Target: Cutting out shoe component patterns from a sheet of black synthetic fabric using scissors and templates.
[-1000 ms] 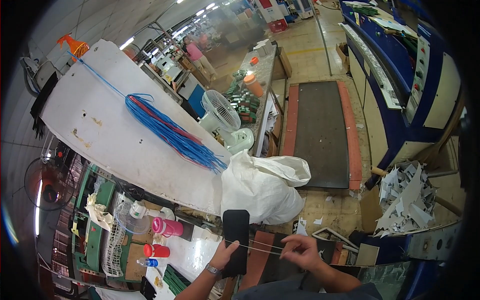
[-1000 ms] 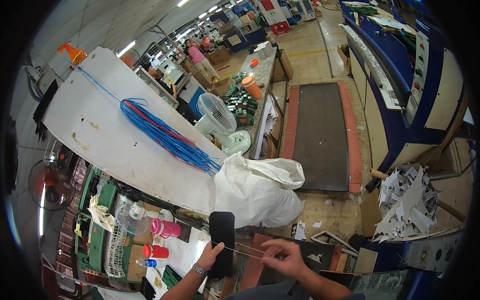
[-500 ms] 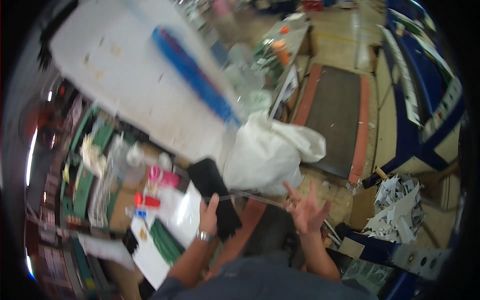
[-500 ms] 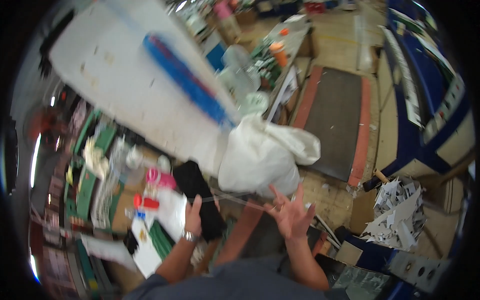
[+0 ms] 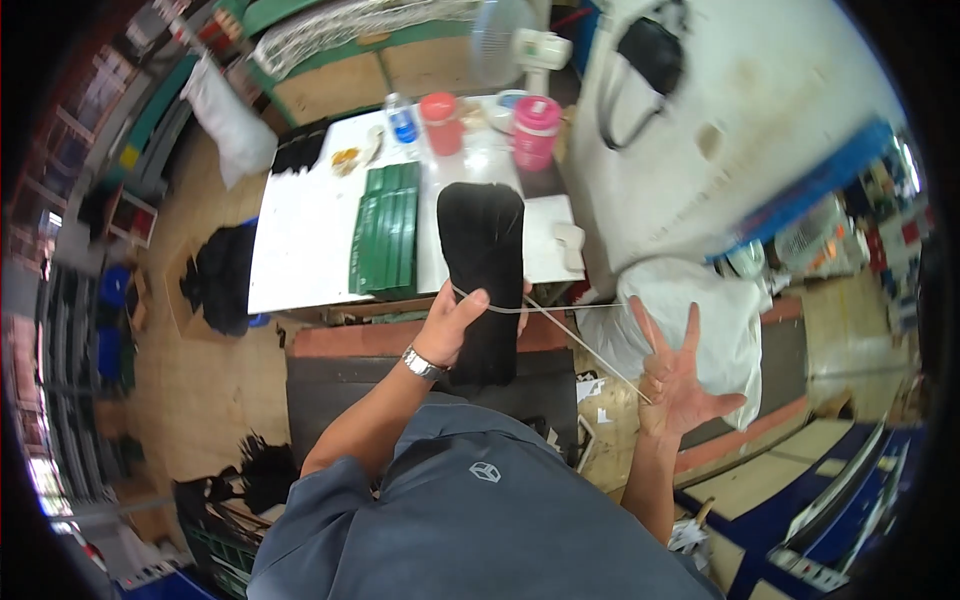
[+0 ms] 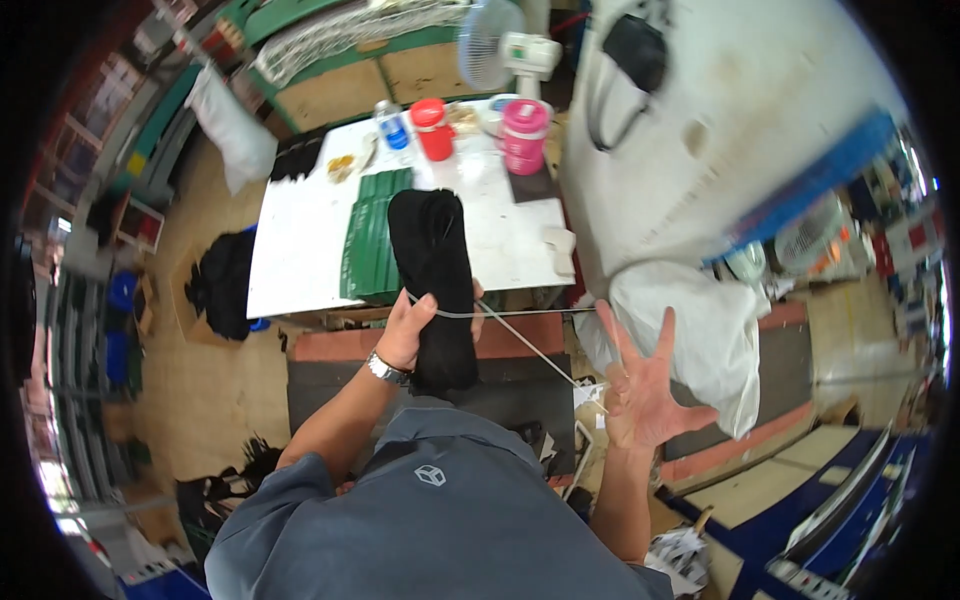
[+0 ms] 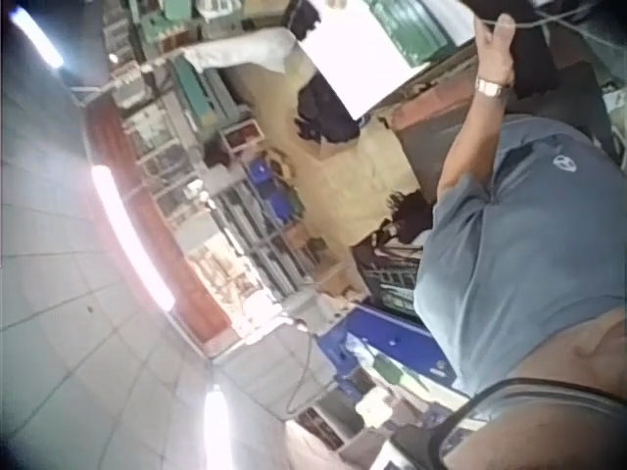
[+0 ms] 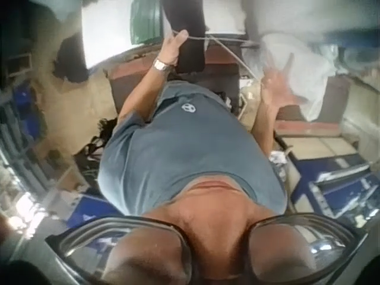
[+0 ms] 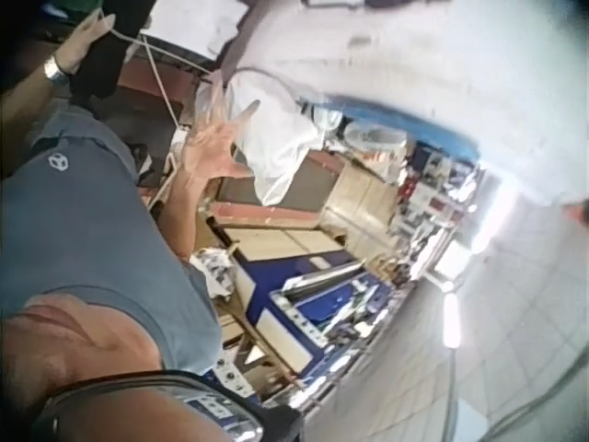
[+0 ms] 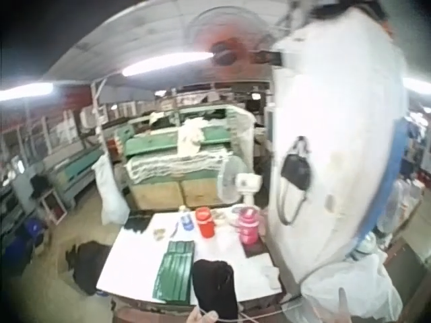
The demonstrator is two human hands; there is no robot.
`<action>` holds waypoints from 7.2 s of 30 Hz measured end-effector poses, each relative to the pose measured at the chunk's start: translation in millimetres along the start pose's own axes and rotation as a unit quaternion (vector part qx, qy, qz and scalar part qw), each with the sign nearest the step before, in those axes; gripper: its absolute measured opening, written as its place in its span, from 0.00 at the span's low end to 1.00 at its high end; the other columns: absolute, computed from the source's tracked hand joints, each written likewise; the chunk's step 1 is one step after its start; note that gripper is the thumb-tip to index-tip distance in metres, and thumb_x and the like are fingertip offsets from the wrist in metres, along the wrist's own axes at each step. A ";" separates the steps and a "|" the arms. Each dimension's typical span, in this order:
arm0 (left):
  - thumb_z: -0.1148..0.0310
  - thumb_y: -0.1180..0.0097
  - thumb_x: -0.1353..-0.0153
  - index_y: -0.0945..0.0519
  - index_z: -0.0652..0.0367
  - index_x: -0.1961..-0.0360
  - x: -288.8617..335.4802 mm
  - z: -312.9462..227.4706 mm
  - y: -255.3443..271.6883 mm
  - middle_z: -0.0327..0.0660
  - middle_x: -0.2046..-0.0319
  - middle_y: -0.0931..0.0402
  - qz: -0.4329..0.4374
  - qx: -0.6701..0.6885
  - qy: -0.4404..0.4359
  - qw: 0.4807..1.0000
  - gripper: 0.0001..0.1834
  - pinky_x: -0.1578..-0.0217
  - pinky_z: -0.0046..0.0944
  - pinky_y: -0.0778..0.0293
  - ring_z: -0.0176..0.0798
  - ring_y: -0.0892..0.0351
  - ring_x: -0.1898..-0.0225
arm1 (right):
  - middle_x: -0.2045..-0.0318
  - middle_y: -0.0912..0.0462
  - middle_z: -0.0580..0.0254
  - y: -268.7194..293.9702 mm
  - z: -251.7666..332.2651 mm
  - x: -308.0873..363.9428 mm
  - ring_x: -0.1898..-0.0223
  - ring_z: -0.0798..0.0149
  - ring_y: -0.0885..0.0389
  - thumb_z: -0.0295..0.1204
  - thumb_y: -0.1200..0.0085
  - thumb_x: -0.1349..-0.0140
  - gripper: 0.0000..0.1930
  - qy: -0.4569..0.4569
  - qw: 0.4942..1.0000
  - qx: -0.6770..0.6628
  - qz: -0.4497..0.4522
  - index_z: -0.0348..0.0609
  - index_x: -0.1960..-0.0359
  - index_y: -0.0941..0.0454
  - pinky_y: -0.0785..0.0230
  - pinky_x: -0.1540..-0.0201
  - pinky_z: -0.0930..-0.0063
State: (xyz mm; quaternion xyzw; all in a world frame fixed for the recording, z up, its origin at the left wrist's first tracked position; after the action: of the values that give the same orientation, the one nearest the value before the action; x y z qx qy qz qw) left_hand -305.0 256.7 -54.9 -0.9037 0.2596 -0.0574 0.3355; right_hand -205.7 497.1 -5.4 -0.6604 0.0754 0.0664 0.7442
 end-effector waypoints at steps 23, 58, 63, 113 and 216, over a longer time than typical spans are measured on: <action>0.59 0.37 0.41 0.20 0.54 0.47 176.7 -209.4 368.2 0.45 0.60 0.16 -0.211 -0.716 0.028 0.665 0.22 0.61 0.54 0.21 0.54 0.15 0.60 | 0.33 0.30 0.32 -37.9 -657.7 -186.4 0.59 0.57 0.10 0.29 0.25 0.46 0.62 -0.409 0.504 0.553 0.522 0.53 0.18 0.64 0.18 0.58 0.68; 0.69 0.37 0.30 0.25 0.65 0.37 274.8 -369.7 574.5 0.43 0.49 0.17 -0.440 -0.259 -0.052 0.858 0.23 0.49 0.37 0.22 0.35 0.19 0.51 | 0.44 0.23 0.61 112.3 -871.7 -226.0 0.49 0.68 0.22 0.41 0.36 0.30 0.33 -0.322 0.840 0.435 0.044 0.38 0.31 0.35 0.28 0.42 0.69; 0.48 0.37 0.35 0.27 0.69 0.38 233.7 -402.1 532.1 0.58 0.47 0.21 -0.388 -0.364 0.126 0.837 0.36 0.46 0.51 0.24 0.52 0.20 0.47 | 0.43 0.20 0.57 178.0 -876.3 -196.7 0.39 0.57 0.22 0.61 0.60 0.24 0.33 -0.543 0.818 0.175 -0.076 0.46 0.34 0.28 0.31 0.32 0.58; 0.56 0.37 0.30 0.24 0.48 0.32 1091.0 -916.3 715.5 0.32 0.20 0.49 -0.874 -0.288 0.111 0.375 0.28 0.54 0.53 0.22 0.42 0.16 0.46 | 0.45 0.18 0.58 401.8 -951.1 -168.1 0.50 0.57 0.17 0.48 0.38 0.31 0.31 -0.721 0.392 0.571 -0.021 0.44 0.34 0.29 0.24 0.46 0.54; 0.58 0.48 0.24 0.19 0.66 0.64 623.7 -117.5 461.5 0.44 0.69 0.14 -0.909 0.036 0.214 0.355 0.20 0.67 0.42 0.17 0.42 0.10 0.72 | 0.57 0.10 0.54 361.1 -1008.3 -206.0 0.56 0.56 0.10 0.45 0.34 0.35 0.24 -0.567 0.192 0.469 0.649 0.41 0.45 0.17 0.18 0.51 0.65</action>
State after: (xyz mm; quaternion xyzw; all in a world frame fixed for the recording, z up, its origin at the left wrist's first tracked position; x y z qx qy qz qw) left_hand -1.0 -423.2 -302.2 -0.5321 -0.6600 -0.5285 0.0441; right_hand -503.9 -460.9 -433.0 0.3083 0.0523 0.8353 0.4522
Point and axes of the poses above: each hand's wrist, its own x-axis away from the middle knuckle, its own y-axis out of the back of the hand, z = x × y, the point moved 10 cm from there along -x, towards the middle knuckle
